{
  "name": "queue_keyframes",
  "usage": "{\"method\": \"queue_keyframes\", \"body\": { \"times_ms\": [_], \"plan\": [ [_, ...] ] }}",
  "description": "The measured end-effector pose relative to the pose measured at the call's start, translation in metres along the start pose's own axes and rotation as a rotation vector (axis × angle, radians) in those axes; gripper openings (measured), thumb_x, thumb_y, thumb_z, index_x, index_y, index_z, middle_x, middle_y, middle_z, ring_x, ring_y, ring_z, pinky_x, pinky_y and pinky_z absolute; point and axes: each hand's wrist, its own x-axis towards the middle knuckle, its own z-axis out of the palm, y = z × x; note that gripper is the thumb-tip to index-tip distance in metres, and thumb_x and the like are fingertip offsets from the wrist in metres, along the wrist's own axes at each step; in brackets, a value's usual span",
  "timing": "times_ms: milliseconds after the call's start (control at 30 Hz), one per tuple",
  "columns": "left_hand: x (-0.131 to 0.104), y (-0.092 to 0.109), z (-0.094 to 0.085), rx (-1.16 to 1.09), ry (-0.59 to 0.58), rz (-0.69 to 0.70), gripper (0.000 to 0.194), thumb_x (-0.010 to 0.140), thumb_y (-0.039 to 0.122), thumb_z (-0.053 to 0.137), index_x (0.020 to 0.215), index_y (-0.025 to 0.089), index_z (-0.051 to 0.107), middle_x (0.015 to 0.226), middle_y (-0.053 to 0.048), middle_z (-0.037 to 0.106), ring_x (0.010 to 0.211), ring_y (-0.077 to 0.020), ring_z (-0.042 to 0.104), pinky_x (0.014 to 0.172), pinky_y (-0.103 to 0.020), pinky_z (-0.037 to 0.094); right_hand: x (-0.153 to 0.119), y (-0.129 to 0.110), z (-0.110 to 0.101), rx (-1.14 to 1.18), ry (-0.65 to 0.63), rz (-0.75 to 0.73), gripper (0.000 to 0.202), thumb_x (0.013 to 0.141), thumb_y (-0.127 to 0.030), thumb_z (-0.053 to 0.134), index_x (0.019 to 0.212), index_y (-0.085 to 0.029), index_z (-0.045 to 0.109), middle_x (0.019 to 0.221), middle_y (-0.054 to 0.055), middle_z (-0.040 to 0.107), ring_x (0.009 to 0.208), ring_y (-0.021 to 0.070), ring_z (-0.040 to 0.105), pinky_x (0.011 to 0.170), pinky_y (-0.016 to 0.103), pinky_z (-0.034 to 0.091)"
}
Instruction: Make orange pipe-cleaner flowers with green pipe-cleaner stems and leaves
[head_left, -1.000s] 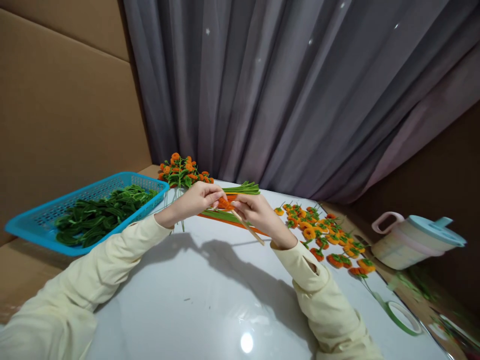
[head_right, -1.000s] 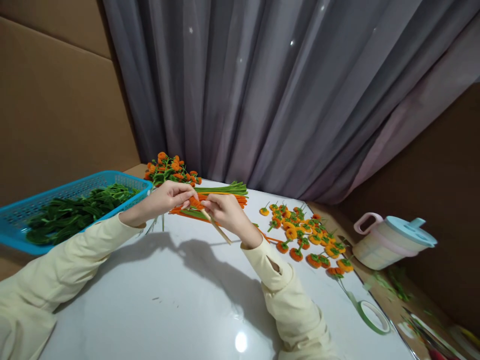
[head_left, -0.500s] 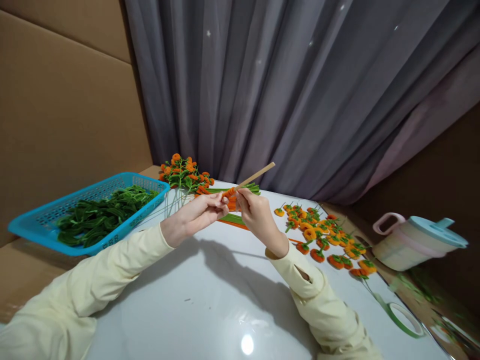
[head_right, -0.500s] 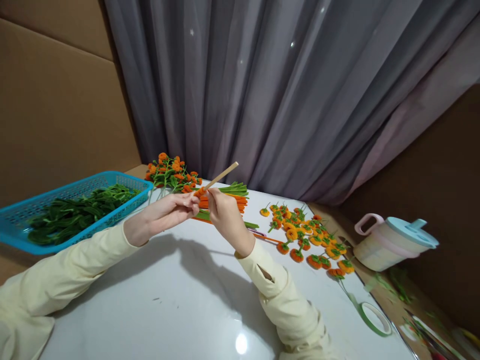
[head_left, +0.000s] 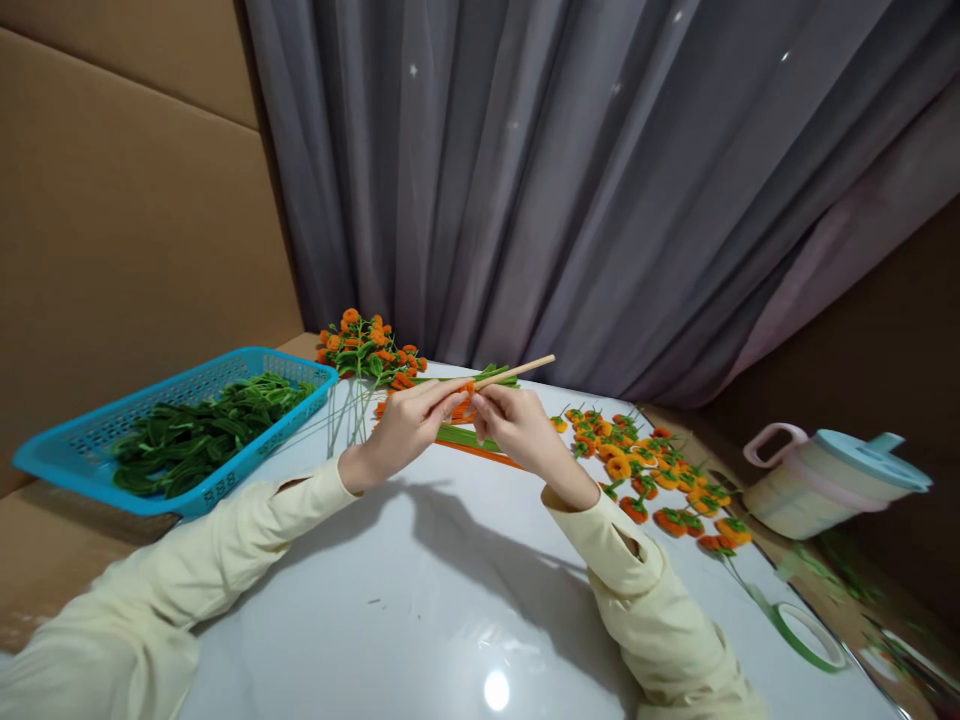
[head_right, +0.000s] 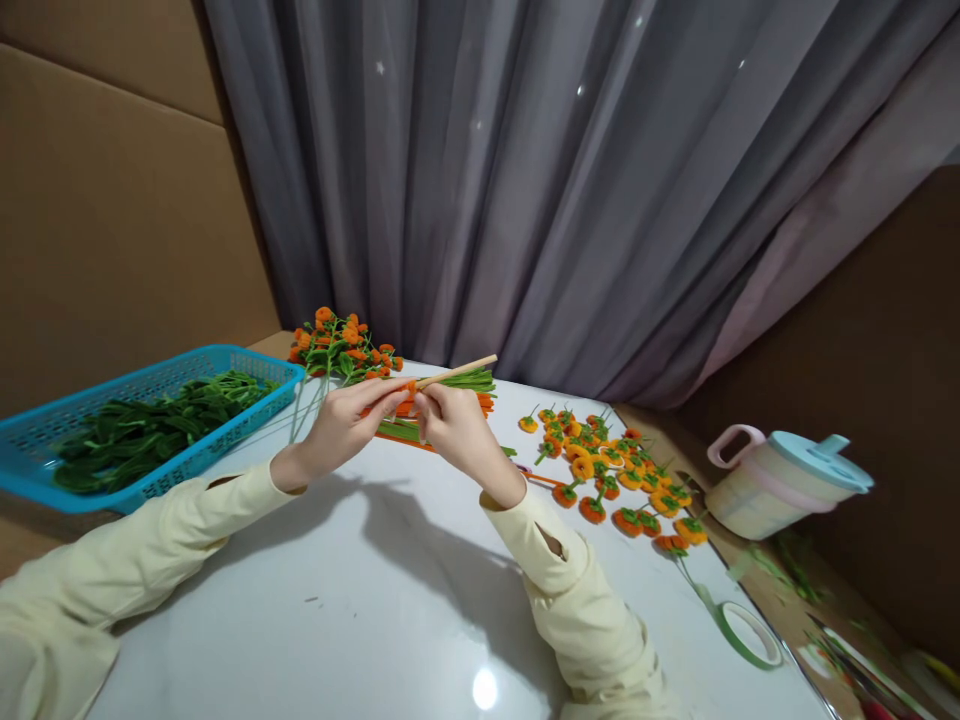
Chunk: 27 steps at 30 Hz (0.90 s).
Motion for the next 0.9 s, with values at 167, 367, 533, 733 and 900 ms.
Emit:
{"method": "queue_keyframes", "body": {
  "times_ms": [167, 367, 533, 733, 900],
  "plan": [
    [-0.006, -0.001, -0.001, 0.392, -0.185, 0.202, 0.029, 0.089, 0.015, 0.036, 0.102, 0.015, 0.062, 0.084, -0.010, 0.062, 0.081, -0.0218, 0.057, 0.078, -0.033, 0.043, -0.004, -0.003, 0.004, -0.484, 0.020, 0.012, 0.017, 0.073, -0.007, 0.044, 0.062, -0.016, 0.051, 0.057, 0.005, 0.059, 0.051, 0.0155, 0.051, 0.050, 0.025, 0.027],
    [-0.005, 0.001, -0.002, 0.410, -0.418, 0.176, 0.027, 0.075, 0.003, 0.041, 0.085, 0.015, 0.063, 0.077, -0.008, 0.060, 0.071, -0.0202, 0.054, 0.065, -0.028, 0.040, -0.009, -0.002, 0.010, -0.928, -0.220, -0.161, 0.018, 0.071, -0.003, 0.047, 0.077, -0.013, 0.061, 0.064, 0.012, 0.064, 0.063, 0.0231, 0.061, 0.052, 0.028, 0.028],
    [0.008, 0.000, -0.016, 0.052, -0.712, 0.035, 0.024, 0.081, 0.013, 0.047, 0.063, 0.016, 0.063, 0.051, 0.001, 0.052, 0.045, -0.0100, 0.043, 0.049, -0.020, 0.031, -0.019, -0.002, -0.003, -0.861, -0.404, -0.290, 0.023, 0.075, -0.001, 0.047, 0.085, -0.013, 0.064, 0.071, 0.010, 0.067, 0.062, 0.0182, 0.060, 0.052, 0.026, 0.029],
    [0.011, 0.011, -0.019, -0.308, -1.065, -0.077, 0.030, 0.088, 0.031, 0.045, 0.068, 0.014, 0.060, 0.056, 0.002, 0.048, 0.049, -0.0085, 0.039, 0.047, -0.019, 0.031, -0.025, 0.012, -0.030, 0.044, -0.762, -0.283, 0.023, 0.089, -0.020, 0.042, 0.084, -0.015, 0.064, 0.058, -0.001, 0.056, 0.051, 0.0083, 0.049, 0.053, 0.019, 0.035],
    [0.006, 0.018, -0.014, -0.434, -0.904, -0.190, 0.029, 0.089, 0.035, 0.043, 0.078, 0.013, 0.059, 0.058, 0.003, 0.044, 0.048, -0.0075, 0.038, 0.046, -0.019, 0.032, -0.036, 0.006, -0.040, 0.351, -0.660, 0.091, 0.034, 0.091, -0.038, 0.038, 0.081, -0.013, 0.059, 0.054, -0.003, 0.049, 0.045, 0.0073, 0.037, 0.046, 0.020, 0.031]
  ]
}}
